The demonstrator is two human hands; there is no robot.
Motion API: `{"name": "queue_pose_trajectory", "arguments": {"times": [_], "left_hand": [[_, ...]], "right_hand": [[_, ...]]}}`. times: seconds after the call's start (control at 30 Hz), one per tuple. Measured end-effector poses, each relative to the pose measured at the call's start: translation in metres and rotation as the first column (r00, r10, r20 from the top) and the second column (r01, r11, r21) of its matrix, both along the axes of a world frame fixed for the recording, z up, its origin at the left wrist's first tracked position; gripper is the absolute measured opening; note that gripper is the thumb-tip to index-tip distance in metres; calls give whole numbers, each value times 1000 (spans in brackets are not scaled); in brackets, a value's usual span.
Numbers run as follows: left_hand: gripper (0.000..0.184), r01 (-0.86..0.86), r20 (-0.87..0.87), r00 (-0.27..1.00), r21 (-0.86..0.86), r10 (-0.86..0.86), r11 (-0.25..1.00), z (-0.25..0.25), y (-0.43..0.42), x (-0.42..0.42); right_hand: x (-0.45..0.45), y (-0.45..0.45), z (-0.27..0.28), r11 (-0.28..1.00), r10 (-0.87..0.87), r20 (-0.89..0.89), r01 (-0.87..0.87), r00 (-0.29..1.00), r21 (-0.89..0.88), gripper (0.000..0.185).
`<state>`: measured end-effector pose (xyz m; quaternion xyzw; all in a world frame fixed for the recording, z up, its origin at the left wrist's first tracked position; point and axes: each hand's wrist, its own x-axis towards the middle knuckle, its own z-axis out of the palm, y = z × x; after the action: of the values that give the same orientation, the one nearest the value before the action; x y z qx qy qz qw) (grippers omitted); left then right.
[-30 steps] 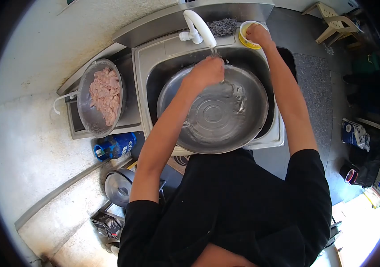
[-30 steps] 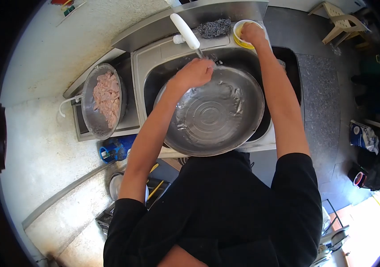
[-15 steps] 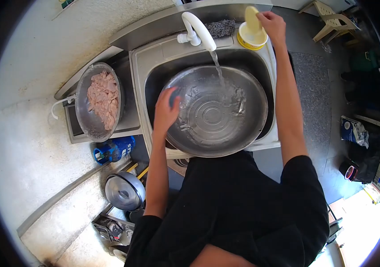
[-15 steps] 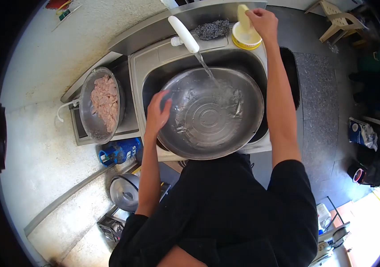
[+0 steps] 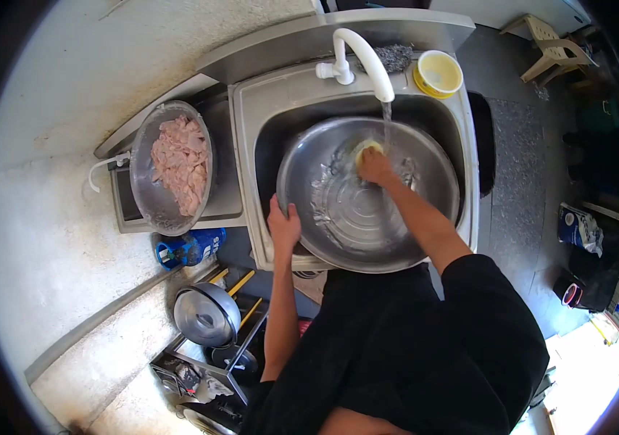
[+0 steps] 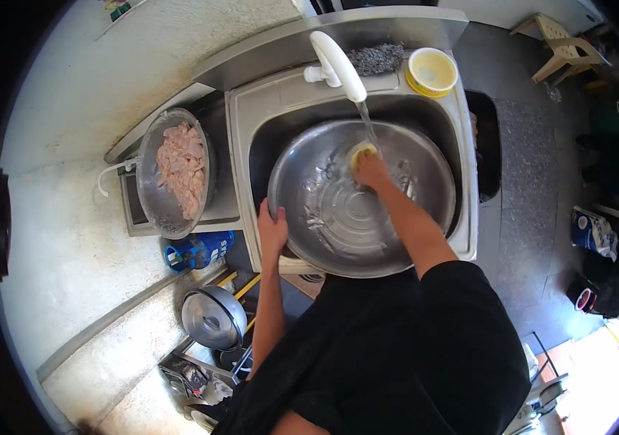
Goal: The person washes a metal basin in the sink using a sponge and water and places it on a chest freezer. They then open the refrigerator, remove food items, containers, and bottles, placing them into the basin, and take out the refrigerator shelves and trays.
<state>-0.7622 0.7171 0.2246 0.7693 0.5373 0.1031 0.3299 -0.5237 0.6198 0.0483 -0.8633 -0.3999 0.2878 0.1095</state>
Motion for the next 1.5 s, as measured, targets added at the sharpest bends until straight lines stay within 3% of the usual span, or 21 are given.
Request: {"name": "queue_pose_trajectory", "arguments": {"times": [0.07,0.17,0.3,0.37,0.57,0.63,0.7,0.77,0.87,0.93,1.0,1.07,1.13,1.17,1.23,1.27,1.3,1.33,1.37,1.43,1.5], "left_hand": [[49,-35,-46,998,-12,34,999,5,-6,5],[49,-27,-83,996,-56,22,998,11,-6,5],[49,-50,72,996,-52,54,997,16,-11,-8],[49,-68,109,991,-51,73,996,14,-15,-12],[47,-93,168,981,-33,97,995,32,-24,5],[48,-109,158,981,-32,113,993,30,-24,6],[48,-90,138,986,-33,94,995,26,-23,5],[46,-59,90,995,56,54,997,12,-20,-3],[45,-77,112,991,36,72,996,24,-24,4],[45,-56,112,992,15,54,998,25,-23,3],[46,-90,187,978,-33,94,995,27,-25,3],[47,-65,219,973,-31,70,997,21,-25,1],[49,-34,171,985,25,29,999,21,-22,1],[50,-12,148,989,13,10,1000,23,-21,2],[51,1,107,994,-9,0,1000,23,-19,0],[51,-13,86,996,-17,14,1000,21,-19,-1],[52,11,49,999,13,-11,1000,17,-16,-6],[52,31,10,999,46,-31,998,13,-13,-8],[52,59,25,998,42,-61,997,15,-12,-6],[58,46,-79,996,-33,-49,998,23,-10,-5],[63,103,-106,989,-41,-107,994,18,-1,-8]], "right_hand": [[-27,40,25,1000,-27,-76,26,997,-7,42],[-43,68,20,987,60,-72,-49,996,152,43],[2,63,-17,964,-222,203,184,954,190,46],[39,22,1,969,-200,311,141,929,204,46],[106,-34,26,919,-351,363,391,863,-41,39],[122,-33,33,919,-316,227,356,921,-167,35],[117,-16,55,966,-215,122,229,969,-117,34],[96,12,41,993,-102,261,115,960,-35,32],[88,31,-10,946,-281,39,270,959,181,33],[93,16,30,987,-35,244,72,969,-146,43],[95,-14,34,979,-93,216,129,972,-160,53],[96,-50,-12,903,-428,216,423,878,69,54],[77,-66,-3,949,133,468,24,874,-314,52],[58,-65,-11,952,3,511,154,859,-265,54],[25,-67,-24,974,48,378,42,925,-225,35],[17,-63,-51,935,177,144,-121,974,-333,34],[-10,-57,-2,992,37,287,-1,957,-124,34],[-18,-39,-19,991,-28,93,40,995,-128,36],[-24,-28,4,988,73,-72,-82,995,-131,38],[-40,-10,19,988,152,-337,-146,929,45,41],[-55,12,17,993,113,-609,-108,785,46,44]]}}
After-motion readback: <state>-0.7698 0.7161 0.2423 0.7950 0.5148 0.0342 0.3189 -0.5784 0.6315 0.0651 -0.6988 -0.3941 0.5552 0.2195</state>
